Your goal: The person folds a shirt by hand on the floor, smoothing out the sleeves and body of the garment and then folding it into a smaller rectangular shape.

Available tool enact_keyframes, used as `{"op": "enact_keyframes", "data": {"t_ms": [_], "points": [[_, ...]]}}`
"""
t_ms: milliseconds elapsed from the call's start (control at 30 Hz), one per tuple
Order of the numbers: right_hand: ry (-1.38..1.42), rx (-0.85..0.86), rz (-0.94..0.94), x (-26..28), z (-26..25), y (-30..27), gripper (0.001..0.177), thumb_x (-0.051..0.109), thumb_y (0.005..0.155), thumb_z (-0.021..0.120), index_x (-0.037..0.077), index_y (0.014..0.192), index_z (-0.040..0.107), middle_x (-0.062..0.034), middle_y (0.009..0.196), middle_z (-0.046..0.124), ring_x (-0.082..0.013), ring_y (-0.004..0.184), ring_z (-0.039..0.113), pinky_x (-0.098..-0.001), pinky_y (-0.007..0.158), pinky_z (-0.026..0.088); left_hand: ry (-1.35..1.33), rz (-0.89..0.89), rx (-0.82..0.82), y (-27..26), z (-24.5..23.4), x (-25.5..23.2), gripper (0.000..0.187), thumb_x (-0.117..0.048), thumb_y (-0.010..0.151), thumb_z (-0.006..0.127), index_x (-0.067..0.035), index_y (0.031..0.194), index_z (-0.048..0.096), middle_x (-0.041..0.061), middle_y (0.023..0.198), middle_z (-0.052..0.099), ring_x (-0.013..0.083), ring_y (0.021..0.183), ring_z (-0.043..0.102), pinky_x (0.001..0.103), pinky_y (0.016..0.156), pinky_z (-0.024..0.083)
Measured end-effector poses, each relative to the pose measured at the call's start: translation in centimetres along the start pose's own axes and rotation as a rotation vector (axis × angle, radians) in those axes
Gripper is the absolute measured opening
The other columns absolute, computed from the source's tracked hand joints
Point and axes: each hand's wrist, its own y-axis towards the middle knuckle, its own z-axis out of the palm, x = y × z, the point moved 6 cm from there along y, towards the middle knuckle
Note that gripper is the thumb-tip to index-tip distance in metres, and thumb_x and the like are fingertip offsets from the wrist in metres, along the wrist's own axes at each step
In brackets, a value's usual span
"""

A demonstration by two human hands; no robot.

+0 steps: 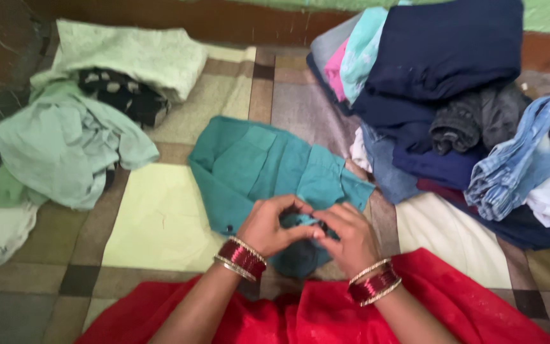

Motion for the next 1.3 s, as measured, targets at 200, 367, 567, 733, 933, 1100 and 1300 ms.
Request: {"op": "enact_keyframes", "data": {"t_ms": [200, 367, 567, 733, 933, 1100, 1300], "points": [[0.010, 0.000, -0.066, 0.2, -0.1, 0.2, 0.017, 0.011, 0.088, 0.072, 0.003, 0.103, 0.070, -0.0103, 0.095, 0.067, -0.0310, 0.091, 0.066, -0.0404, 0.078, 0.052, 0.066, 0.040, -0.005, -0.4, 0.0, 1.3, 0.028, -0.026, 0.084, 0.080, -0.005, 0.103, 0.075, 0.014, 0.101, 0.078, 0.0295, 0.094, 0.075, 0.036, 0.081, 0.058], [-0.029, 0.052, -0.016, 0.3, -0.1, 0.3, 0.015, 0.013, 0.091, 0.070, 0.004, 0.102, 0.069, -0.0128, 0.095, 0.066, -0.0349, 0.090, 0.065, -0.0436, 0.075, 0.051, 0.281, 0.225, -0.060, -0.3, 0.7, 0.5, 0.018, -0.015, 0.082, 0.075, -0.005, 0.097, 0.075, 0.016, 0.095, 0.075, 0.0355, 0.090, 0.071, 0.042, 0.081, 0.056], [-0.005, 0.118, 0.009, -0.6, 1.0, 0.1, 0.015, 0.012, 0.091, 0.067, 0.002, 0.101, 0.065, -0.0150, 0.095, 0.064, -0.0386, 0.086, 0.063, -0.0460, 0.073, 0.050, 0.403, 0.285, -0.073, -0.4, 1.2, 0.4, 0.016, -0.016, 0.083, 0.071, -0.003, 0.094, 0.070, 0.015, 0.090, 0.072, 0.0359, 0.089, 0.068, 0.046, 0.081, 0.054], [0.077, 0.127, 0.063, -1.2, 1.0, -0.4, 0.013, 0.004, 0.092, 0.062, -0.001, 0.104, 0.062, -0.0177, 0.095, 0.062, -0.0399, 0.089, 0.064, -0.0451, 0.074, 0.051, 0.235, 0.231, -0.029, -0.5, 0.7, 0.1, 0.017, -0.016, 0.085, 0.071, -0.004, 0.097, 0.070, 0.015, 0.091, 0.071, 0.0352, 0.087, 0.068, 0.044, 0.078, 0.055], [0.179, 0.086, 0.290, -2.0, 0.6, -0.4, 0.014, 0.008, 0.090, 0.069, 0.001, 0.103, 0.069, -0.0132, 0.093, 0.073, -0.0249, 0.086, 0.075, -0.0348, 0.073, 0.056, 0.169, 0.220, -0.022, -0.5, 0.5, -0.1, 0.018, -0.013, 0.086, 0.068, -0.004, 0.102, 0.069, 0.016, 0.095, 0.068, 0.0368, 0.090, 0.068, 0.042, 0.078, 0.054], [0.270, 0.065, 0.324, -2.8, 0.9, -0.5, 0.014, 0.008, 0.090, 0.070, 0.001, 0.102, 0.071, -0.0096, 0.091, 0.074, -0.0176, 0.084, 0.074, -0.0307, 0.074, 0.056, -0.070, 0.085, 0.068, -0.2, 1.0, 2.8, 0.018, -0.013, 0.092, 0.068, -0.002, 0.105, 0.068, 0.009, 0.095, 0.073, 0.0195, 0.088, 0.067, 0.033, 0.078, 0.055], [0.486, 0.104, 0.364, -3.8, 2.3, -1.0, 0.012, 0.003, 0.092, 0.068, -0.001, 0.104, 0.067, -0.0049, 0.090, 0.072, -0.0103, 0.085, 0.067, -0.0259, 0.078, 0.055, -0.540, -0.163, 0.227, -0.2, 2.8, 7.0, 0.017, -0.008, 0.096, 0.068, 0.001, 0.110, 0.070, -0.002, 0.096, 0.068, 0.0050, 0.088, 0.059, 0.024, 0.078, 0.050]]}}
